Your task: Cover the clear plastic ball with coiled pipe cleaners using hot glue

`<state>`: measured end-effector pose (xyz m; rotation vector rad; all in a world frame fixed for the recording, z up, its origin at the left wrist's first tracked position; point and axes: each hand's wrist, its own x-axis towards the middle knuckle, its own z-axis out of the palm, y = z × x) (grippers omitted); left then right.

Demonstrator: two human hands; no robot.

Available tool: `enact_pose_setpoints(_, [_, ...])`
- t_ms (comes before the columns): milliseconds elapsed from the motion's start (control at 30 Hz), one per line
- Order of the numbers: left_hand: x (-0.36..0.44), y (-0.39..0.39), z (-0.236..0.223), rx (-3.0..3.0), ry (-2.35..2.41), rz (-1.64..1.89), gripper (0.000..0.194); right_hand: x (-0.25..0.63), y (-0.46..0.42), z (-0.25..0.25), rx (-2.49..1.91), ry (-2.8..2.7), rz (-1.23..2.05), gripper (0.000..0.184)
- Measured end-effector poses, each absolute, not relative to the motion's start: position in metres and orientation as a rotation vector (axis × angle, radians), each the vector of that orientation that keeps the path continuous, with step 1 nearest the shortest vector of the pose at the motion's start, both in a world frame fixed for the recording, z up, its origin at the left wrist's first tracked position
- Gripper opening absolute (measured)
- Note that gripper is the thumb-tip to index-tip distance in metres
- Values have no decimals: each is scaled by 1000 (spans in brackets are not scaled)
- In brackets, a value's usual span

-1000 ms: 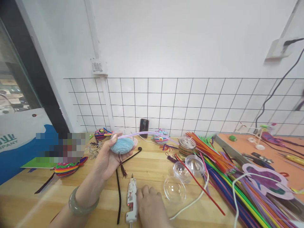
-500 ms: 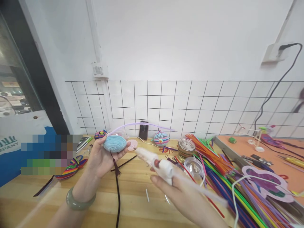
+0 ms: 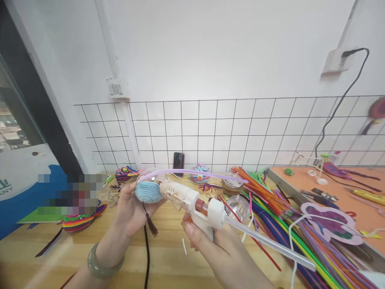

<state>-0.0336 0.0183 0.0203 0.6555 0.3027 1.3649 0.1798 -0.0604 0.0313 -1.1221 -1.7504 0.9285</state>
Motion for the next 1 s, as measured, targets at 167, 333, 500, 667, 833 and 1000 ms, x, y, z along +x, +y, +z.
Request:
enact_pose_setpoints(167, [-32, 15, 22, 670, 308, 1355, 23, 178, -62, 31, -1099, -1724, 978, 34])
enact_pose_setpoints(333, [-30, 14, 24, 676, 307, 1342, 25, 178, -63, 33, -1100, -1750, 974, 33])
enact_pose_setpoints(500, [-30, 14, 25, 668, 334, 1351, 29, 178, -64, 35, -1135, -1765, 898, 36])
enact_pose_setpoints(667, [-32, 16, 22, 673, 319, 1334, 31, 177, -65, 35, -1127, -1726, 902, 38])
enact_pose_setpoints(833, [-32, 17, 22, 658, 290, 1316, 31, 177, -66, 36, -1128, -1704, 928, 35])
enact_pose_setpoints(1000, [-33, 16, 21, 658, 298, 1321, 25, 178, -65, 35, -1155, -1739, 938, 36])
